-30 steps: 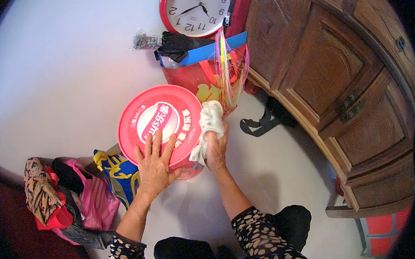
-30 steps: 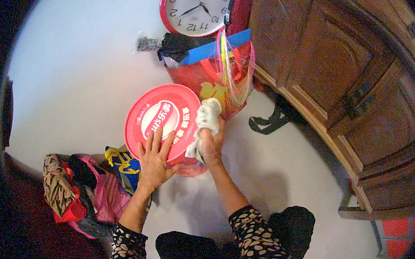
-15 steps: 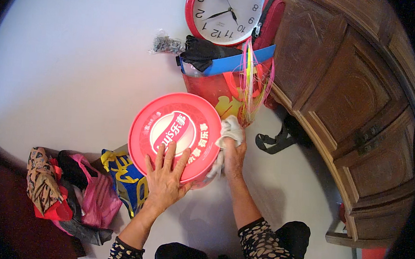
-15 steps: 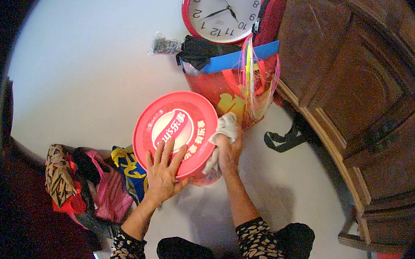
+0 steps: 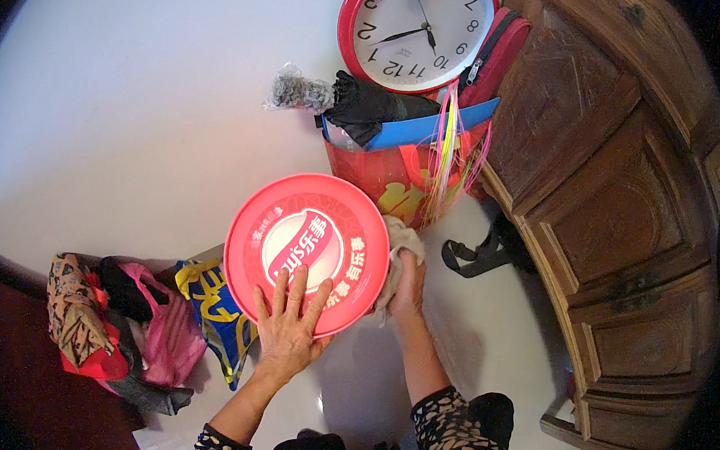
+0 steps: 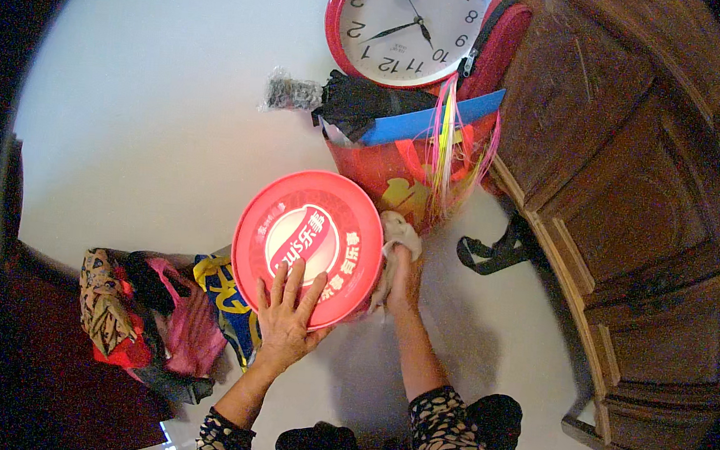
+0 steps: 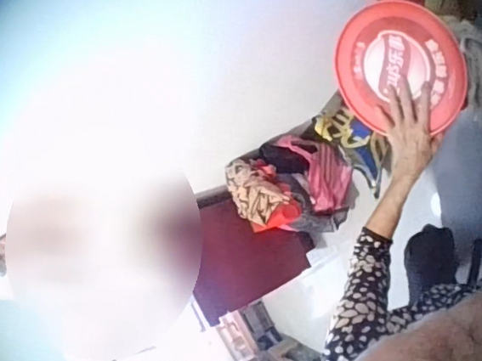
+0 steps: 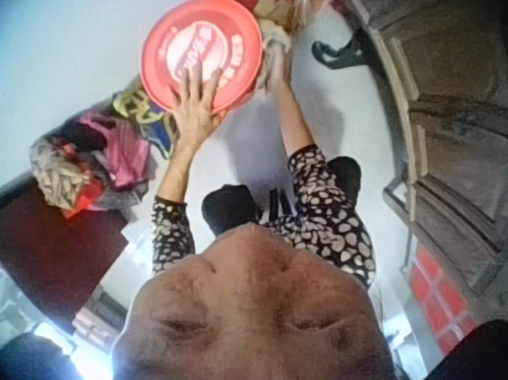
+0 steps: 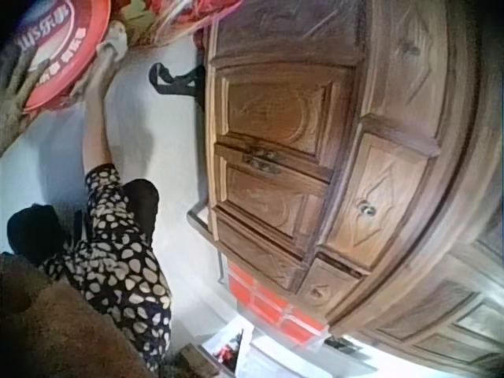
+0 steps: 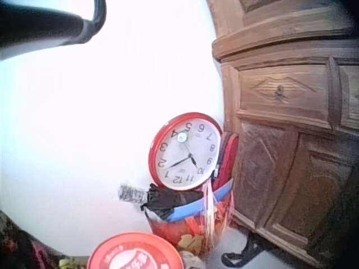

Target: The person wipes a pink plastic bucket with a white cloth, then moves to wipe a white countertop and a grey door. The person uses a cloth to clean the surfaces in a repetitive wiping motion.

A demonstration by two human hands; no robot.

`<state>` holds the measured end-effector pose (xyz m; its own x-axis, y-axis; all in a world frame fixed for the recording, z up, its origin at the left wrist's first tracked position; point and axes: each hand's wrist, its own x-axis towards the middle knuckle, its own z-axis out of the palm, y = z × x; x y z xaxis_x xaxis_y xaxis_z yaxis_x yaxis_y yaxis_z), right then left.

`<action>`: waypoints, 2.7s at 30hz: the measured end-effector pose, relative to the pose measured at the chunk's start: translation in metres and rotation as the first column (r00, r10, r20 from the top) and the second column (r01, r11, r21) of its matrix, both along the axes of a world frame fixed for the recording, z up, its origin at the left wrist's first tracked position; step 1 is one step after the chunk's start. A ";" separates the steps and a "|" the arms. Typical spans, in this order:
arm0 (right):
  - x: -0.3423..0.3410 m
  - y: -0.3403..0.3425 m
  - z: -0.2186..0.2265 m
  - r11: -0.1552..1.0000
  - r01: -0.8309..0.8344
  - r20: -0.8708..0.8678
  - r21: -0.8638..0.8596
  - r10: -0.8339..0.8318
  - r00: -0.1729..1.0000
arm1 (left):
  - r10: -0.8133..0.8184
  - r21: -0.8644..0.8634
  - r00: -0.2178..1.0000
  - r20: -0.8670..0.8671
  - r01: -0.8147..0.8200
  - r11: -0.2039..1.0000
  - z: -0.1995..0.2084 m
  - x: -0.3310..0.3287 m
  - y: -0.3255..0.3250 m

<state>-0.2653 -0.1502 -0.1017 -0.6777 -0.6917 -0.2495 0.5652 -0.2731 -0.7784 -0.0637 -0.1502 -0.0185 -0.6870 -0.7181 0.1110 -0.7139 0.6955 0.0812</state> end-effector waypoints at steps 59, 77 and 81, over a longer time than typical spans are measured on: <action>0.080 0.914 0.552 0.139 0.936 -0.823 0.323 -0.446 0.350 | -0.434 0.749 0.891 0.132 -0.376 -0.545 0.433 -0.200 0.728; -0.019 1.020 0.549 -0.140 0.971 -0.481 0.196 -0.876 -0.029 | -0.571 0.584 0.141 -0.808 0.313 -0.749 0.481 -0.316 0.950; -0.045 1.095 0.588 -0.309 0.941 -0.343 0.140 -0.906 -0.247 | -0.658 0.593 -0.047 -0.752 0.387 -0.706 0.520 -0.364 1.001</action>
<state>-0.3101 0.9452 0.4866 -0.4250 0.9000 -0.0963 -0.2148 -0.2036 -0.9552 -0.4282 0.8504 0.5012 -0.3477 0.9296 0.1224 0.2277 -0.0430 0.9728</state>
